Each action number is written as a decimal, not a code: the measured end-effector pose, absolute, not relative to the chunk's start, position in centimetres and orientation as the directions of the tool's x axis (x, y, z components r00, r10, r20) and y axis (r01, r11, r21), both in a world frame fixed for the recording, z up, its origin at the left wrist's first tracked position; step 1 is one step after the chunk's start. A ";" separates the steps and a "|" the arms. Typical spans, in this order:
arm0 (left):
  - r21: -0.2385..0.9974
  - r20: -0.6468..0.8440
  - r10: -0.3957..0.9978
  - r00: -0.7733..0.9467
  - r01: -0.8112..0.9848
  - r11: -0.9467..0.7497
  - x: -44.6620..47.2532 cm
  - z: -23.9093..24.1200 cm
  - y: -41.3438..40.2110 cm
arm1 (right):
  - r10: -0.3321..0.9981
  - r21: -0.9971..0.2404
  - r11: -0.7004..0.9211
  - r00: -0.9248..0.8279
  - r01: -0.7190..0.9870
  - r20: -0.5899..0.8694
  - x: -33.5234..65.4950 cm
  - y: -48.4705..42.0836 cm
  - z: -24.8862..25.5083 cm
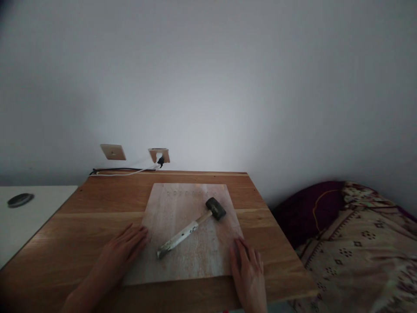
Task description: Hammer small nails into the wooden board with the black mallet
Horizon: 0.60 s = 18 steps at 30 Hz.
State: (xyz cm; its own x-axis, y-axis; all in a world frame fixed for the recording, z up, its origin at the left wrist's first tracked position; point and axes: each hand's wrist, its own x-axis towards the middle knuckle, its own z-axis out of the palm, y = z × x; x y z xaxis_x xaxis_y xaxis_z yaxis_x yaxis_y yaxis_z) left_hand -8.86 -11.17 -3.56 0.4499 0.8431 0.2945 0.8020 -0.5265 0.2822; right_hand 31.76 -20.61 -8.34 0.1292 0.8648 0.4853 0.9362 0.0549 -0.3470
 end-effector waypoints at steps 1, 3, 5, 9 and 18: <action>0.271 0.275 0.854 0.442 0.816 -0.510 -9.5 -3.3 -11.1 | 0.868 -0.357 0.062 0.126 0.932 0.480 31.1 -20.5 -8.3; 0.248 0.232 0.878 0.419 0.847 -0.470 -10.5 -2.7 -11.0 | 0.873 -0.370 0.068 0.124 0.927 0.472 29.8 -20.4 -8.3; 0.222 0.172 0.915 0.366 0.890 -0.398 -11.1 -1.8 -10.9 | 0.877 -0.375 0.072 0.120 0.924 0.465 28.5 -20.4 -8.4; 0.147 -0.019 0.985 0.172 0.975 -0.168 -11.4 0.7 -10.3 | 0.894 -0.354 0.103 0.069 0.930 0.443 26.9 -20.5 -8.3; 0.390 0.122 0.912 0.391 0.826 -0.406 -9.2 4.4 2.4 | 0.989 -0.255 -0.030 0.066 0.966 0.135 26.4 -9.7 2.2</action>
State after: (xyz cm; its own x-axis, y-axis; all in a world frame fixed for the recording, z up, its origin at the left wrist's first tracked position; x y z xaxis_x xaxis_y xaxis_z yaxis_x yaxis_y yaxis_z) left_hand -9.24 2.39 4.45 0.3907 0.9124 0.1223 0.8265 -0.4061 0.3898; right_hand 26.39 -9.67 2.20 0.0664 0.9887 0.1345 0.9663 -0.0301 -0.2555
